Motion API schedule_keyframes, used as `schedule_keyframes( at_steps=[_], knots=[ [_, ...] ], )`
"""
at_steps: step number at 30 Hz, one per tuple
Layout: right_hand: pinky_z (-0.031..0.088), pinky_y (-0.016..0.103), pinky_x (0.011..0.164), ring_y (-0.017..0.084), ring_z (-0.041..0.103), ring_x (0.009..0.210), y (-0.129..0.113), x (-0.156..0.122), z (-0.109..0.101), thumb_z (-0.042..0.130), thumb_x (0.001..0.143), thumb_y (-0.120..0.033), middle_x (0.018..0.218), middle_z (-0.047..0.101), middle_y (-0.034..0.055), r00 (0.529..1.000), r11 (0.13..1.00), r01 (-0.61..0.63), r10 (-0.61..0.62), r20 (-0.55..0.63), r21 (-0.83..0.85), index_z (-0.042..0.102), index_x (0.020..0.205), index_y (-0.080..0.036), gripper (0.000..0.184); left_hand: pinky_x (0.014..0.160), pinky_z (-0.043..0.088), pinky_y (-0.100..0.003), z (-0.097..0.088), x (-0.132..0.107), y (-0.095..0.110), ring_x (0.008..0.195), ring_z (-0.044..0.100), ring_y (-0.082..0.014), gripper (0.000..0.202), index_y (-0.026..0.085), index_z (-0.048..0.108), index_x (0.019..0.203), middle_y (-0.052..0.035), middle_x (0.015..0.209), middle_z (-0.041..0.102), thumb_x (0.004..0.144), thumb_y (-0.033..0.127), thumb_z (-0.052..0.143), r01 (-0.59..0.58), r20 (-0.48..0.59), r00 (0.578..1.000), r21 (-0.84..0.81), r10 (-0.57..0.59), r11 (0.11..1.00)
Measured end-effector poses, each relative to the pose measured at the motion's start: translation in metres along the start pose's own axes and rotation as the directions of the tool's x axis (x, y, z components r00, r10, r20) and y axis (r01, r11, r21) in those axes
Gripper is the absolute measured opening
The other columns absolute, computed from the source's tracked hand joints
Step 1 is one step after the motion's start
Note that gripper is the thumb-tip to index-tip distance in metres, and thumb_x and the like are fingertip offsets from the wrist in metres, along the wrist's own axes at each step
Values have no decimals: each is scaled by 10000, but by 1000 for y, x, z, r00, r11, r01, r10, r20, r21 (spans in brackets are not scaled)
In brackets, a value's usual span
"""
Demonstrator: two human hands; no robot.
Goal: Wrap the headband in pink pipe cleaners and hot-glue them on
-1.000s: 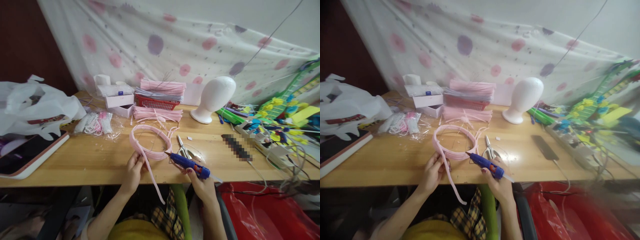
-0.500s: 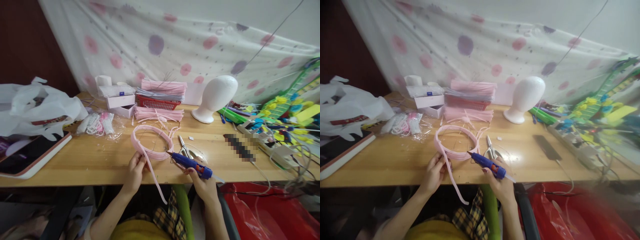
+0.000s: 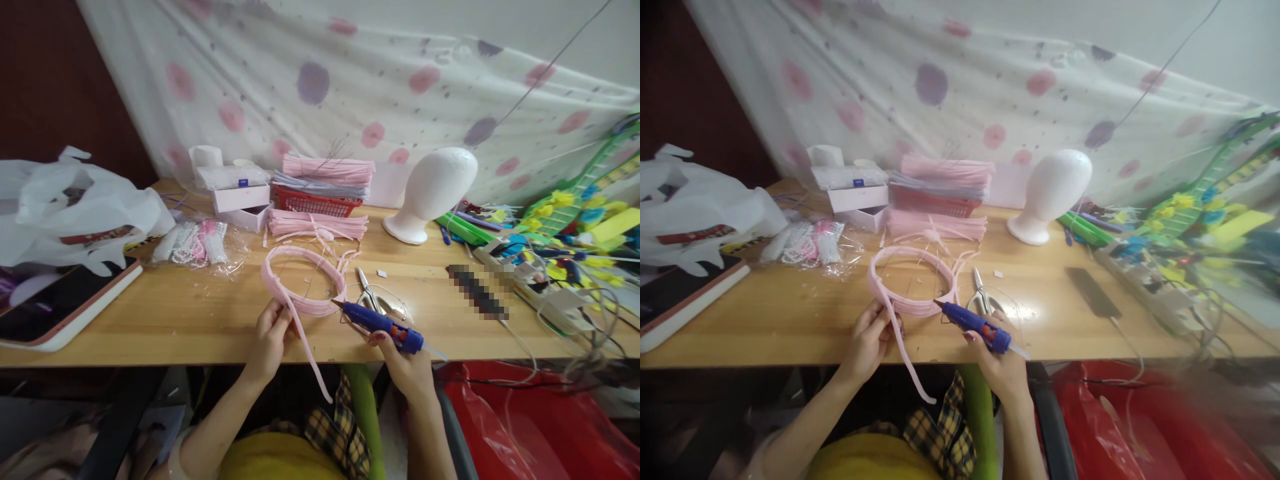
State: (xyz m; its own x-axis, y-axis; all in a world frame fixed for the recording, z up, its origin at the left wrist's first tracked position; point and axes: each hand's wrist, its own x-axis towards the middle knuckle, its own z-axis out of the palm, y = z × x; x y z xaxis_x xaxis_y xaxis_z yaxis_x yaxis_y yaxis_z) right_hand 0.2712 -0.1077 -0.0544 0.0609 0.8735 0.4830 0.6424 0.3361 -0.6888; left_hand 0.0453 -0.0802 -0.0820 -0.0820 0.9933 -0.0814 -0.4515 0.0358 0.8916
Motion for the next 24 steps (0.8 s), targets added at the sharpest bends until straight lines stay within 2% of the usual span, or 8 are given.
schedule_keyframes(
  at_steps=[11, 17, 24],
  knots=[
    [478, 341, 680, 227, 607, 671, 5, -2, 4, 567, 843, -593, 644, 616, 39, 997, 999, -50, 50, -66, 10, 610, 615, -215, 444, 505, 421, -226, 0, -2, 1, 507, 521, -108, 316, 189, 580, 746, 47, 562, 546, 725, 466, 731, -12, 3, 1000, 24, 12, 1000],
    [459, 321, 643, 220, 591, 673, 4, -2, 4, 574, 858, -545, 655, 602, 38, 999, 1000, -27, 27, -42, -2, 614, 630, -211, 406, 520, 437, -228, 1, -1, 2, 513, 530, -111, 302, 189, 580, 730, 39, 566, 566, 729, 453, 727, -16, 4, 1000, 38, 16, 999],
    [484, 330, 652, 227, 598, 670, 0, 0, 3, 572, 840, -586, 653, 606, 37, 998, 1000, -19, 18, -56, -18, 635, 617, -221, 432, 509, 424, -223, 1, -1, 2, 511, 520, -105, 321, 187, 579, 733, 38, 571, 569, 704, 459, 748, -7, -14, 1000, 26, 7, 1000]
  ],
)
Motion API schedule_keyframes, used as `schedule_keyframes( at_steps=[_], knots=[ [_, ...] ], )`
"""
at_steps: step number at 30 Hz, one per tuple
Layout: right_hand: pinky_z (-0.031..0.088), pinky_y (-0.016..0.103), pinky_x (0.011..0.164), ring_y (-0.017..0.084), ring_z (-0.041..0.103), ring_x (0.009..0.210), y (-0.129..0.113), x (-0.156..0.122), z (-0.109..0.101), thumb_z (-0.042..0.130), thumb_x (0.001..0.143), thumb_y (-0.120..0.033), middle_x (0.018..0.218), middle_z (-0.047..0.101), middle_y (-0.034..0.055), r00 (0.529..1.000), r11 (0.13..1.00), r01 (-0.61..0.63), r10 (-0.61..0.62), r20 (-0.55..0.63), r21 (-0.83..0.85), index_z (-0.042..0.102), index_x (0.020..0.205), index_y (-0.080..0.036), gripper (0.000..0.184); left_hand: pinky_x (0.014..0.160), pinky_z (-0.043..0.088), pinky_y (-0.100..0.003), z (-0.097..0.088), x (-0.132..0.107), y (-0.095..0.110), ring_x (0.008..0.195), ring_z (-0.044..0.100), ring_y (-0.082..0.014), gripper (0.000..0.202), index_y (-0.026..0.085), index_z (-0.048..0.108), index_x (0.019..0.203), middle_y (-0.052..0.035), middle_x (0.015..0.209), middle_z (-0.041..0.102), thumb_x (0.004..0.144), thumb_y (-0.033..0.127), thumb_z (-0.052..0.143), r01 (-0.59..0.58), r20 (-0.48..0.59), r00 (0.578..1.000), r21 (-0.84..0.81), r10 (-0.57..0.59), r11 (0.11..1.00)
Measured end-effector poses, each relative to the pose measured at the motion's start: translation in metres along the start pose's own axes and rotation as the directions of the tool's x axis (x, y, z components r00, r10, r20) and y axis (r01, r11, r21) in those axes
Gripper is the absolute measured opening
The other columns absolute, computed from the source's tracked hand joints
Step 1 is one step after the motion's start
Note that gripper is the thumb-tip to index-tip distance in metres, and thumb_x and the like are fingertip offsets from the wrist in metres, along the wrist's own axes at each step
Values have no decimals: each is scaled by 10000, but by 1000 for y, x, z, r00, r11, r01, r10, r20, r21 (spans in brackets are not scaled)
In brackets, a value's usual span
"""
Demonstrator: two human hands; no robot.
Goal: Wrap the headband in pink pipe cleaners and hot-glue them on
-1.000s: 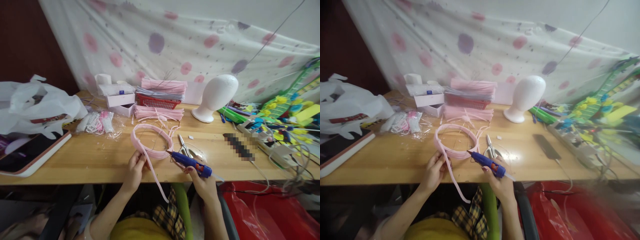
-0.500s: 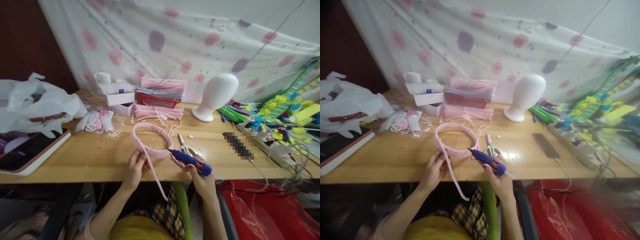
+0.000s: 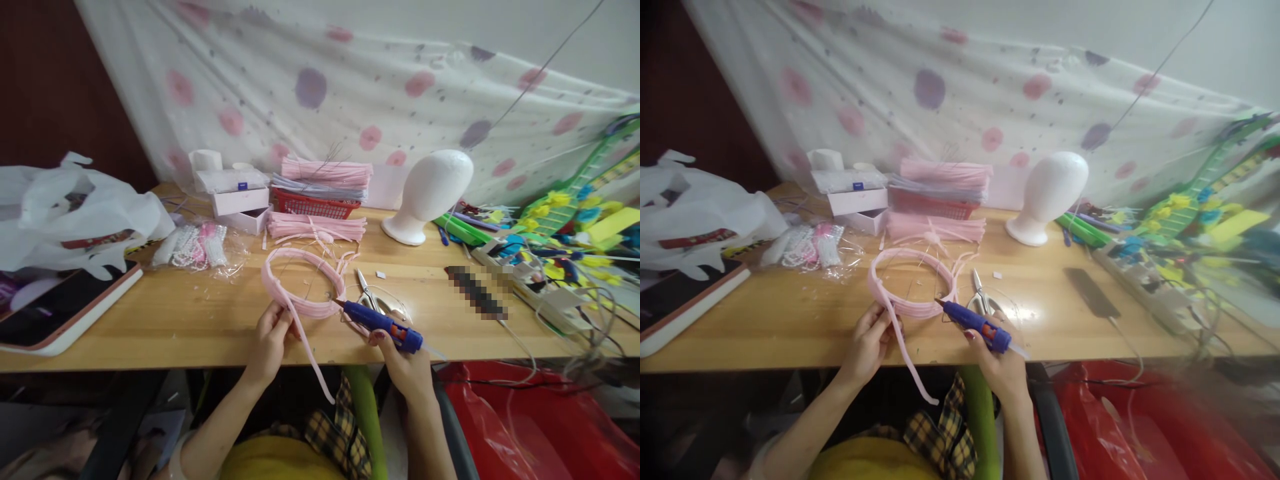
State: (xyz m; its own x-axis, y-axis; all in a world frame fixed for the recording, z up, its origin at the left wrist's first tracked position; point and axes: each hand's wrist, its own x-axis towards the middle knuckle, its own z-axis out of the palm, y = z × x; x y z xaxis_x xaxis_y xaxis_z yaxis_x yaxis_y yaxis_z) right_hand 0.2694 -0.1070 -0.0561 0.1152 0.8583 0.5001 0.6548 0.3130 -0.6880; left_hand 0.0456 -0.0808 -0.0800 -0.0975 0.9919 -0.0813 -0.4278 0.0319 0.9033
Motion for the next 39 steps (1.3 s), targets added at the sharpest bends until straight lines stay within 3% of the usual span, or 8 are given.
schedule_keyframes(
  at_steps=[4, 9, 24, 28, 32, 34, 36, 39],
  knots=[
    [494, 339, 673, 252, 621, 738, 1, -1, -1, 590, 816, -616, 731, 644, 63, 999, 1000, -12, 11, -47, -23, 629, 595, -219, 457, 503, 414, -220, 0, 0, -1, 506, 511, -102, 341, 189, 581, 742, 44, 570, 559, 701, 482, 751, 6, 3, 1000, -14, -6, 1000],
    [464, 316, 613, 221, 590, 659, 0, -1, -2, 588, 840, -566, 677, 586, 37, 1000, 1000, 9, -9, 11, 0, 621, 596, -220, 424, 521, 423, -216, 0, -1, -2, 520, 518, -103, 327, 187, 585, 732, 41, 562, 567, 723, 473, 742, -9, 23, 1000, -22, 9, 1000],
    [437, 312, 611, 202, 568, 629, -1, 1, 0, 570, 859, -528, 665, 550, 27, 1000, 1000, 1, -1, 21, 20, 612, 596, -207, 416, 512, 429, -215, 0, 0, -1, 507, 514, -103, 317, 185, 594, 722, 40, 547, 560, 727, 464, 744, -10, 50, 999, -10, 11, 1000],
    [453, 328, 655, 213, 584, 665, -3, 0, 4, 568, 859, -542, 692, 576, 39, 1000, 1000, 5, -5, -21, 13, 624, 611, -205, 422, 511, 422, -213, -2, 0, -3, 511, 524, -104, 316, 185, 594, 713, 35, 555, 570, 728, 464, 742, -14, 45, 999, 8, 14, 1000],
    [438, 302, 593, 194, 571, 629, 4, 1, -4, 583, 861, -546, 694, 591, 36, 997, 999, -22, 24, -71, 26, 665, 679, -202, 397, 508, 424, -219, -3, 0, -4, 514, 532, -110, 327, 187, 594, 720, 33, 567, 575, 711, 473, 751, 0, 29, 1000, 15, 0, 1000],
    [438, 305, 580, 209, 588, 635, 14, 5, -18, 584, 844, -579, 684, 622, 47, 970, 991, -137, 133, -201, -5, 692, 731, -195, 415, 513, 432, -223, -3, 1, -5, 517, 534, -112, 331, 186, 595, 723, 33, 573, 573, 704, 474, 757, -1, 26, 1000, 9, 1, 1000],
    [436, 319, 572, 243, 614, 652, 27, 12, -37, 577, 810, -633, 670, 665, 72, 892, 939, -339, 301, -339, -59, 711, 761, -180, 475, 517, 437, -222, -3, 1, -5, 519, 534, -109, 329, 183, 600, 728, 35, 578, 574, 704, 468, 761, -9, 31, 999, 1, 9, 1000],
    [450, 349, 617, 303, 663, 734, 45, 24, -64, 551, 768, -684, 707, 722, 131, 786, 814, -561, 466, -406, -152, 722, 705, -167, 548, 517, 437, -213, -4, 1, -5, 515, 528, -100, 324, 177, 611, 736, 38, 578, 577, 713, 463, 762, -18, 49, 999, -15, 19, 1000]
  ],
)
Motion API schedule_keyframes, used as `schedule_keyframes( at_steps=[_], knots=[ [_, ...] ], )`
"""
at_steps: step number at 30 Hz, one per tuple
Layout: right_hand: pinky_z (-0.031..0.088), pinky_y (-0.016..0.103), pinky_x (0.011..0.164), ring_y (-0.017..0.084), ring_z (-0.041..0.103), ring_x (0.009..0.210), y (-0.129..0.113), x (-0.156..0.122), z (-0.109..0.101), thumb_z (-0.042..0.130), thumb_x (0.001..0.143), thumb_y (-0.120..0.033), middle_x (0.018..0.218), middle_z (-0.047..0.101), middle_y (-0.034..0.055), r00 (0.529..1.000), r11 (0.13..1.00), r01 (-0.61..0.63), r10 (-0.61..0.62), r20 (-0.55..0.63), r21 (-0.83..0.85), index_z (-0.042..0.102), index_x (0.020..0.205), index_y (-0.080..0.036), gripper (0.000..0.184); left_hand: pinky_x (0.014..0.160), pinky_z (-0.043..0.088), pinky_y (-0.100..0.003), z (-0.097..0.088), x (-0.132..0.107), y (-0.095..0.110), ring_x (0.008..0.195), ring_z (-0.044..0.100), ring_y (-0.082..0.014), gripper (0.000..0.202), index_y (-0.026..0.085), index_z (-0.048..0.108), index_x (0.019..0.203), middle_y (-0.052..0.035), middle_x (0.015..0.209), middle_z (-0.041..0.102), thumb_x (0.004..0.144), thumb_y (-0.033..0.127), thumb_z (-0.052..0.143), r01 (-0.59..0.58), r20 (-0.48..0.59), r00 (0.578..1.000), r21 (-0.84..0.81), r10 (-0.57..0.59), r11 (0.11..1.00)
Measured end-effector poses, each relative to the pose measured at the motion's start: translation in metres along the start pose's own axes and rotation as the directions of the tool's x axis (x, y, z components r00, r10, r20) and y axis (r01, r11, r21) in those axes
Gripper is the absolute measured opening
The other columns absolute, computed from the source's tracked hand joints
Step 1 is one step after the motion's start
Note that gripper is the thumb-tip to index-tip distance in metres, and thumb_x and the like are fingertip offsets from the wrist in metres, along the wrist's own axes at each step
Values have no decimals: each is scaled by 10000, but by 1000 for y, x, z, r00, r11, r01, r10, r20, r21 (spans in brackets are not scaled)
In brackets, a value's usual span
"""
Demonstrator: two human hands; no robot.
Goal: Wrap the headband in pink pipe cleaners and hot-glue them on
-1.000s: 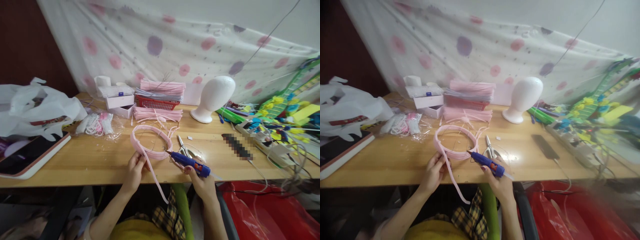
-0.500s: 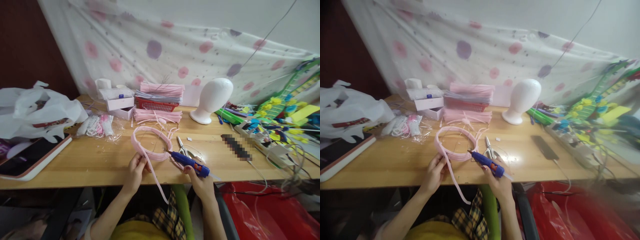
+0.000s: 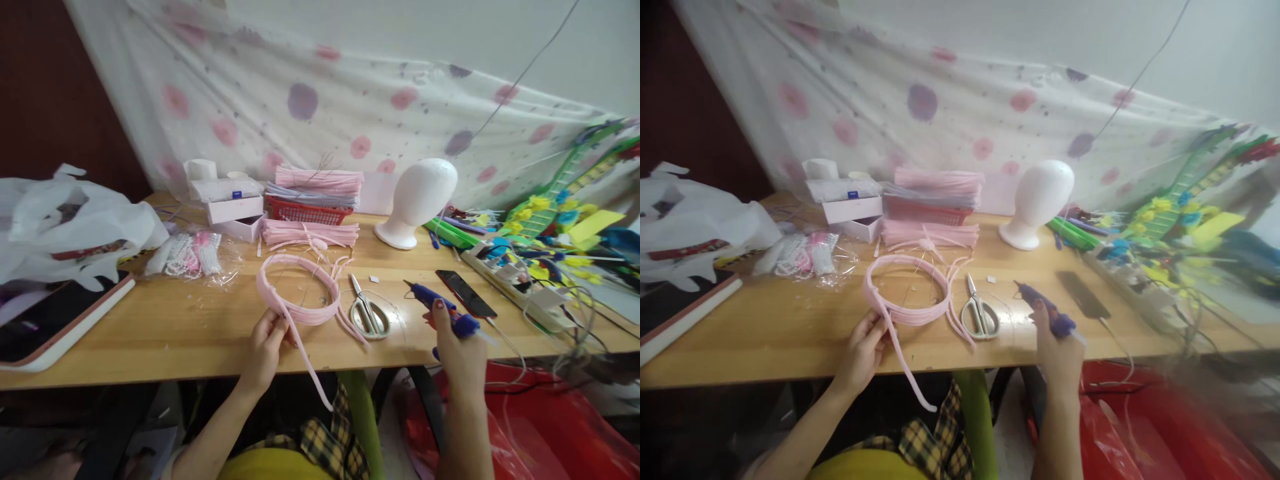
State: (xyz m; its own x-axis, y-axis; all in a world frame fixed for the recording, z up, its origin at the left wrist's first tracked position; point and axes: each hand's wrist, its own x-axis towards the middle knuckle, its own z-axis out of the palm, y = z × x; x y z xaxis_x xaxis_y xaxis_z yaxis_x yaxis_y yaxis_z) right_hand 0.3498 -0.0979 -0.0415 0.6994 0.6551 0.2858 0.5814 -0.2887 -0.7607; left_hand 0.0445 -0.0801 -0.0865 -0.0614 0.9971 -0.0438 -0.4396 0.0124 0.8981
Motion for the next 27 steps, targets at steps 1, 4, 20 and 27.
schedule_keyframes(
  at_steps=[1, 4, 20, 27],
  knots=[
    [453, 356, 632, 314, 670, 753, 3, 8, -3, 538, 765, -691, 713, 728, 144, 1000, 999, -8, 9, 12, -45, 723, 685, -167, 562, 517, 436, -211, 0, 0, 0, 514, 527, -97, 325, 176, 612, 734, 38, 579, 580, 716, 464, 762, -1, 5, 1000, -4, 1, 1000],
    [449, 373, 635, 329, 673, 741, 11, 24, -2, 498, 766, -706, 692, 723, 155, 997, 990, 40, -31, 67, -136, 717, 645, -178, 584, 519, 439, -205, -1, 0, 0, 513, 525, -90, 333, 175, 616, 728, 41, 584, 586, 708, 469, 772, -4, 9, 1000, -8, 4, 1000],
    [474, 360, 839, 274, 645, 977, -74, -119, 9, 794, 731, -438, 1052, 701, 76, 652, 890, 370, -452, 608, 265, 607, 1082, -235, 447, 510, 429, -212, 0, 0, 0, 503, 538, -100, 387, 179, 616, 743, 43, 572, 594, 645, 506, 800, 27, -56, 998, 22, -26, 999],
    [385, 256, 626, 143, 537, 615, -82, -126, 30, 477, 963, -263, 639, 552, -49, 463, 918, 173, -396, 793, 357, 507, 902, -215, 84, 552, 411, -223, 0, -2, 1, 520, 515, -105, 349, 184, 584, 712, 41, 534, 563, 764, 499, 726, -13, 27, 1000, 46, 12, 999]
  ],
)
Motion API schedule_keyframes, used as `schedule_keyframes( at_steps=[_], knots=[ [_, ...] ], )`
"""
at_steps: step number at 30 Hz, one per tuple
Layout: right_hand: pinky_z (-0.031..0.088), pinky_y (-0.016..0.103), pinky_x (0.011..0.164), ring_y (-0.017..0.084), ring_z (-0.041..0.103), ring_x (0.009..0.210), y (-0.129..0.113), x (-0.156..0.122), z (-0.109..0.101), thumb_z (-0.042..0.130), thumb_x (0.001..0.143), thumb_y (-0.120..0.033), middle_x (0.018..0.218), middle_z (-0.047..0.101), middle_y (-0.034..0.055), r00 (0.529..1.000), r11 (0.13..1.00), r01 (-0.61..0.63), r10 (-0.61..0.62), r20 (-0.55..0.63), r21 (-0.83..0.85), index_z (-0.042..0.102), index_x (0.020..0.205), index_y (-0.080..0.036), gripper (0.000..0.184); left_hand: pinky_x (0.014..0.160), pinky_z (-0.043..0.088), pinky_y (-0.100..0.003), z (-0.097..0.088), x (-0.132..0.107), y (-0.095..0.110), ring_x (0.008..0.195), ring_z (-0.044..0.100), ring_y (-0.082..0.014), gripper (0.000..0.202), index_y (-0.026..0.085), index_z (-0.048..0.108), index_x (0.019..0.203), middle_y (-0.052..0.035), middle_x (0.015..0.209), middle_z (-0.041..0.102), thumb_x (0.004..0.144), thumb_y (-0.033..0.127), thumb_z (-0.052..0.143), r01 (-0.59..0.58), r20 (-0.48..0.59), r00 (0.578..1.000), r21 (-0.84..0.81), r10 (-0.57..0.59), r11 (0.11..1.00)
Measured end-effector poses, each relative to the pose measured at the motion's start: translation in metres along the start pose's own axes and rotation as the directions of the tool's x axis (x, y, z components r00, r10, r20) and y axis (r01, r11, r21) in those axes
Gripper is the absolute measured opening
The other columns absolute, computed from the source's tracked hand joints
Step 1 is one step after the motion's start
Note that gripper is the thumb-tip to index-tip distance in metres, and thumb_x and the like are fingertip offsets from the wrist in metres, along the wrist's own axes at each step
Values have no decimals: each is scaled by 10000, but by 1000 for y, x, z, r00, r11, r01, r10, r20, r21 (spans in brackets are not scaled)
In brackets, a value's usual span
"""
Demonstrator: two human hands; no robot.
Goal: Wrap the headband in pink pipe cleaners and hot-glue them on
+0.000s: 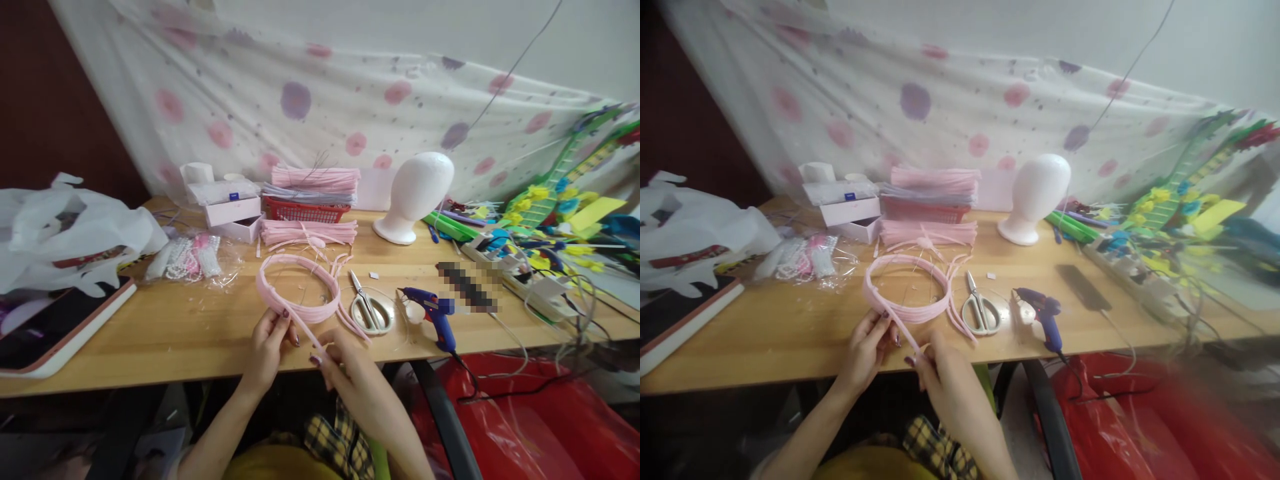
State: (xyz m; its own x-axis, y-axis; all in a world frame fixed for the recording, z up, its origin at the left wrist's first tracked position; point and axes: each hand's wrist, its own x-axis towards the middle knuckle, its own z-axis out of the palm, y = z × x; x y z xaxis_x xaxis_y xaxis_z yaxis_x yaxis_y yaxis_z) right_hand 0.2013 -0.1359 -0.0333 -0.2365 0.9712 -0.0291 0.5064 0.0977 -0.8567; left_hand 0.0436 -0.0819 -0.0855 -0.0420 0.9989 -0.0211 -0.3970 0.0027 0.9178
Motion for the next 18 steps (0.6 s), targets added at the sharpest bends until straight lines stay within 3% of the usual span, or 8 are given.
schedule_keyframes(
  at_steps=[3, 6, 10, 18],
  knots=[
    [338, 246, 582, 134, 454, 613, 8, 6, -19, 419, 986, -364, 653, 467, -45, 993, 999, 44, -45, -111, -11, 474, 821, -220, 226, 566, 407, -225, 1, 0, 0, 529, 514, -103, 354, 182, 590, 740, 40, 542, 575, 786, 512, 710, 4, 12, 1000, -10, -4, 1000],
    [314, 251, 571, 135, 403, 605, 17, 14, -32, 392, 981, -385, 657, 430, -39, 984, 998, 51, -57, -171, -40, 503, 827, -213, 256, 573, 401, -226, 1, 1, -1, 535, 518, -101, 361, 184, 573, 710, 37, 548, 579, 805, 510, 697, 0, 17, 1000, -12, 1, 1000],
    [316, 261, 596, 143, 419, 631, 30, 27, -38, 448, 956, -418, 664, 476, -19, 978, 996, 34, -50, -201, -80, 561, 801, -199, 290, 568, 395, -226, 2, 0, 1, 521, 505, -95, 388, 184, 561, 687, 43, 532, 566, 783, 527, 715, 10, 4, 1000, -33, -10, 999],
    [323, 262, 582, 143, 439, 626, 43, 39, -47, 537, 907, -539, 649, 515, -8, 965, 1000, 16, -16, -261, -1, 632, 757, -175, 405, 486, 354, -212, 7, -3, 13, 453, 441, -78, 449, 182, 530, 628, 60, 469, 493, 679, 542, 792, 58, -42, 997, -155, -65, 986]
  ],
)
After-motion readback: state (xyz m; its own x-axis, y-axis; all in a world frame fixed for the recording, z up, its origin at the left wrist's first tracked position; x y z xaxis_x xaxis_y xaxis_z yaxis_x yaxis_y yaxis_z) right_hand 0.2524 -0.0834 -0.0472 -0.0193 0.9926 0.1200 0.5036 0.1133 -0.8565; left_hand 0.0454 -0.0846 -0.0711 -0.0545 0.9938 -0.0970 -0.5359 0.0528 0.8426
